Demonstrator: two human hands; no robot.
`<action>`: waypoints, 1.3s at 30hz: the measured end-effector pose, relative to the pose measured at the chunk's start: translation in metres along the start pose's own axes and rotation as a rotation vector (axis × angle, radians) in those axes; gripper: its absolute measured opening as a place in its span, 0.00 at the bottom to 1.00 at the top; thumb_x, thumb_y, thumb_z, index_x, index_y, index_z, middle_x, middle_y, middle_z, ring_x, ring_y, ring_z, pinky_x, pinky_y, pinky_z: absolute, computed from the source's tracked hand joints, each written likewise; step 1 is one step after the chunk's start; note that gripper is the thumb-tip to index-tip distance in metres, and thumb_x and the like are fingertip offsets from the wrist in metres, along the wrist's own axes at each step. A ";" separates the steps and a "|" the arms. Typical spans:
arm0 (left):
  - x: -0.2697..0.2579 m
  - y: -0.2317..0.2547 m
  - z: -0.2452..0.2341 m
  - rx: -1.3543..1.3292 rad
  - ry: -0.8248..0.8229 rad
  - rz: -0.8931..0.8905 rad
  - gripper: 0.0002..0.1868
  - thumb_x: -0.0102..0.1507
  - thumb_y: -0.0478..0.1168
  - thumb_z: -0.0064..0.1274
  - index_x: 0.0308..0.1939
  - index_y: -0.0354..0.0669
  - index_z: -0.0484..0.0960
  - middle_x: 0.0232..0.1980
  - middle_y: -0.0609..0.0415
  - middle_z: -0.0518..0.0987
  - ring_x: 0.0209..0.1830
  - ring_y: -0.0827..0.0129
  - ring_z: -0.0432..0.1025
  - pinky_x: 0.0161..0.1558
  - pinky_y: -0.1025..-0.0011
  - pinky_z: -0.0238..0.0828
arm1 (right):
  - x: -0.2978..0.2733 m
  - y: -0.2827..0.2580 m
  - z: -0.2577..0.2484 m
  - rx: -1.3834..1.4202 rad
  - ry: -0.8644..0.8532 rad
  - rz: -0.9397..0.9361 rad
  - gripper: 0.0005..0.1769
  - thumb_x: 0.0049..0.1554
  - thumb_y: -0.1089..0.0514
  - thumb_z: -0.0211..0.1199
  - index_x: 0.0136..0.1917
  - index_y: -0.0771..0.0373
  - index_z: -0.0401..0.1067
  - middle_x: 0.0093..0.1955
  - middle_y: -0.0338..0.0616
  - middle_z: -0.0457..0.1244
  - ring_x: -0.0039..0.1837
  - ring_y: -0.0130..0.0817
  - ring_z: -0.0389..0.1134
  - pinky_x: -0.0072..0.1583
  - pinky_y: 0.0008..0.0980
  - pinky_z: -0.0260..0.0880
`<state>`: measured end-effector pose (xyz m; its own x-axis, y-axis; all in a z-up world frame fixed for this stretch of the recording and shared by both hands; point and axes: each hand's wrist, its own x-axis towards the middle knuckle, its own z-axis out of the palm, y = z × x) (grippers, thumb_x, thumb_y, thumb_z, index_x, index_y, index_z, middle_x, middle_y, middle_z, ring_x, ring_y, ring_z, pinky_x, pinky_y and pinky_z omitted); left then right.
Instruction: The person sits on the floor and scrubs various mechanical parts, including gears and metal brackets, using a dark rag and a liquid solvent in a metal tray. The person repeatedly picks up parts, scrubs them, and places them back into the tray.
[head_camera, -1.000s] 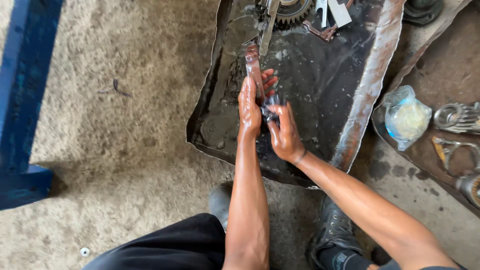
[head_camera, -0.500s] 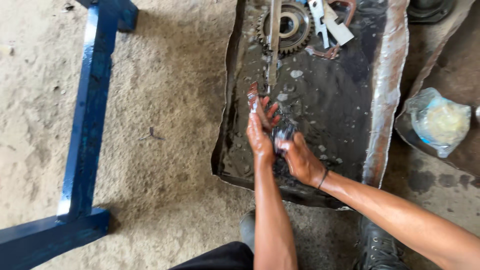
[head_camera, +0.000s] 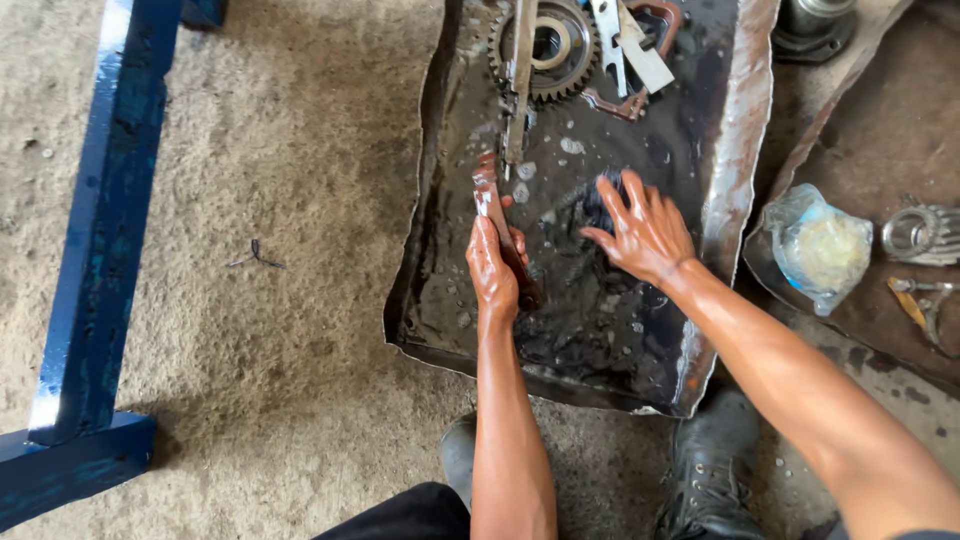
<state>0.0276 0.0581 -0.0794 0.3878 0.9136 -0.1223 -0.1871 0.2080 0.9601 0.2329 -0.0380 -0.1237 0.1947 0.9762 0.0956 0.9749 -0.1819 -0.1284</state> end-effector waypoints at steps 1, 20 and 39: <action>-0.001 0.000 0.001 -0.013 0.003 -0.007 0.32 0.73 0.62 0.31 0.64 0.41 0.75 0.27 0.59 0.70 0.24 0.77 0.62 0.28 0.71 0.62 | 0.002 -0.005 0.004 -0.078 -0.023 0.027 0.35 0.60 0.40 0.57 0.73 0.62 0.63 0.70 0.63 0.53 0.55 0.56 0.67 0.50 0.49 0.72; -0.002 0.001 0.012 0.024 -0.043 0.057 0.31 0.74 0.60 0.32 0.63 0.39 0.76 0.28 0.60 0.69 0.24 0.77 0.61 0.28 0.72 0.59 | 0.003 -0.019 0.042 0.017 -0.022 -0.039 0.34 0.56 0.58 0.54 0.76 0.58 0.64 0.58 0.62 0.62 0.57 0.56 0.67 0.48 0.48 0.73; -0.002 -0.021 0.023 -0.094 -0.093 0.102 0.25 0.77 0.55 0.36 0.63 0.39 0.77 0.29 0.62 0.70 0.25 0.79 0.61 0.28 0.76 0.58 | 0.029 -0.004 0.038 1.434 -0.110 0.412 0.21 0.67 0.44 0.61 0.54 0.66 0.73 0.48 0.45 0.70 0.50 0.39 0.70 0.54 0.41 0.72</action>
<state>0.0517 0.0436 -0.0938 0.4436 0.8962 0.0030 -0.3123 0.1514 0.9378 0.2304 -0.0041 -0.1582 0.3499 0.9024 -0.2516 -0.0894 -0.2352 -0.9678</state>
